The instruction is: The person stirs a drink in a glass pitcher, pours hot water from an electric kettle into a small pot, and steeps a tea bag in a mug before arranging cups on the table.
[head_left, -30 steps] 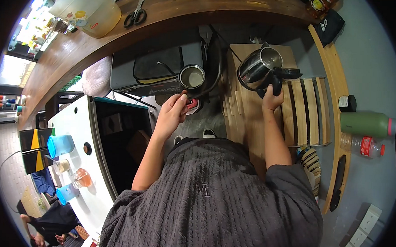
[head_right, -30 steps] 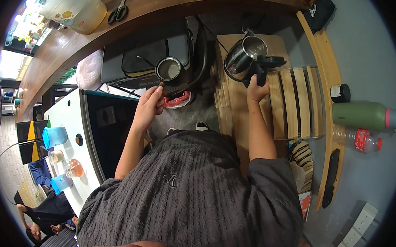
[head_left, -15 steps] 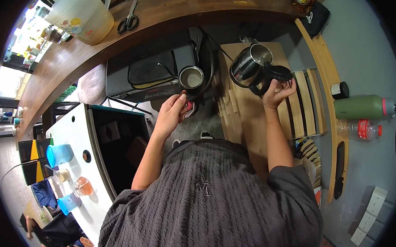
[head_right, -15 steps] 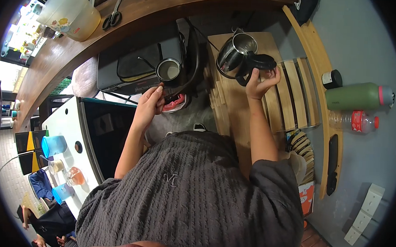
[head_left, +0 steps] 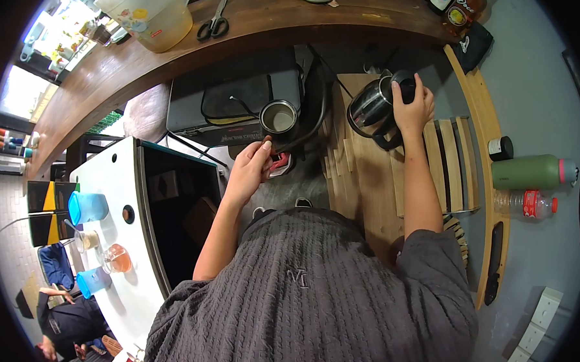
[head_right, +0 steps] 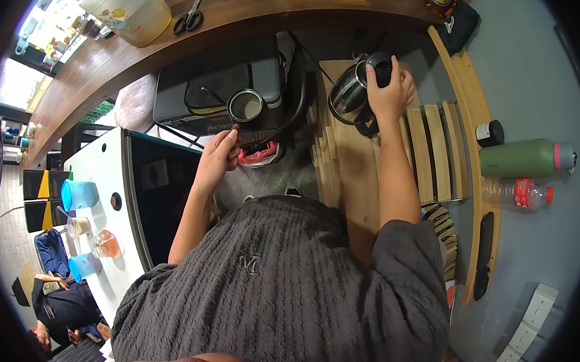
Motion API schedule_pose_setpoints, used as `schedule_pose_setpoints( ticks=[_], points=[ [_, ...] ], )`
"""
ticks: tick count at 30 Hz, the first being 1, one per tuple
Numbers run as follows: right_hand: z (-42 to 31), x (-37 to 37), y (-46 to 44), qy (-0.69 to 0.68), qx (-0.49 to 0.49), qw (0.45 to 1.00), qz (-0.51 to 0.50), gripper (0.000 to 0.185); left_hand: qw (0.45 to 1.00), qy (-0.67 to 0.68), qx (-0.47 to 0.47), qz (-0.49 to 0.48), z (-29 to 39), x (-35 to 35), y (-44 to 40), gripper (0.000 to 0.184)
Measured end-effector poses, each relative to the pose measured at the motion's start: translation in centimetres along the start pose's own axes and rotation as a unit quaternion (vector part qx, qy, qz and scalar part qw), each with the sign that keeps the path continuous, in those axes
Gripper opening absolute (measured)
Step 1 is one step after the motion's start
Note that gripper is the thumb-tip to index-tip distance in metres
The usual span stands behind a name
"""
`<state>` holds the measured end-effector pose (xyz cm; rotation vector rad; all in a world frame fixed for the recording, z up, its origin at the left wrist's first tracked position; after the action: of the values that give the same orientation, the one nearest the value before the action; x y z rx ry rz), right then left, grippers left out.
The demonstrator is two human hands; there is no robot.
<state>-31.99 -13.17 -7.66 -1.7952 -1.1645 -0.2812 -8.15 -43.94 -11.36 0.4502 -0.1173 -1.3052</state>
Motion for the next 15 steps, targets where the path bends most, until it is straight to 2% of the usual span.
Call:
schedule_pose_setpoints(
  ticks=[2,4,8,11,13,15],
  points=[
    [0.0,-0.7,-0.5,0.041,-0.007,0.999,-0.03,0.063,1.0,0.004,-0.007,0.006,0.1,0.3,0.3,0.026],
    [0.3,-2.1,-0.7,0.118,-0.035,0.983,-0.135,0.06,1.0,0.007,-0.013,0.013,0.1,0.6,0.6,0.026],
    [0.0,-2.4,-1.2,0.119,-0.042,0.985,-0.117,0.056,1.0,0.009,-0.014,0.023,0.3,0.7,1.3,0.026],
    [-0.4,-2.5,-1.6,0.099,0.004,0.988,-0.12,0.052,0.999,0.009,-0.014,0.032,0.3,0.9,1.5,0.025],
    [-0.8,-2.8,-1.7,0.14,0.047,0.98,-0.134,0.048,0.999,0.01,-0.014,0.033,0.2,1.0,1.6,0.025],
    [-1.1,-2.7,-1.8,0.158,0.049,0.975,-0.147,0.047,0.999,0.012,-0.019,0.027,0.1,0.9,1.6,0.025]
  ],
)
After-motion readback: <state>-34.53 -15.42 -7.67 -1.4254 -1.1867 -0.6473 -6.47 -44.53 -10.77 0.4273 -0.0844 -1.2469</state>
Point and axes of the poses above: each hand's wrist, its own y-axis away from the middle knuckle, its own x-axis out of the back of the hand, z = x × y, the point moved 7 cm from there along -y, towards the middle knuckle, and after that the axes turned 6 degrees about -y, right-handed, at the moved point
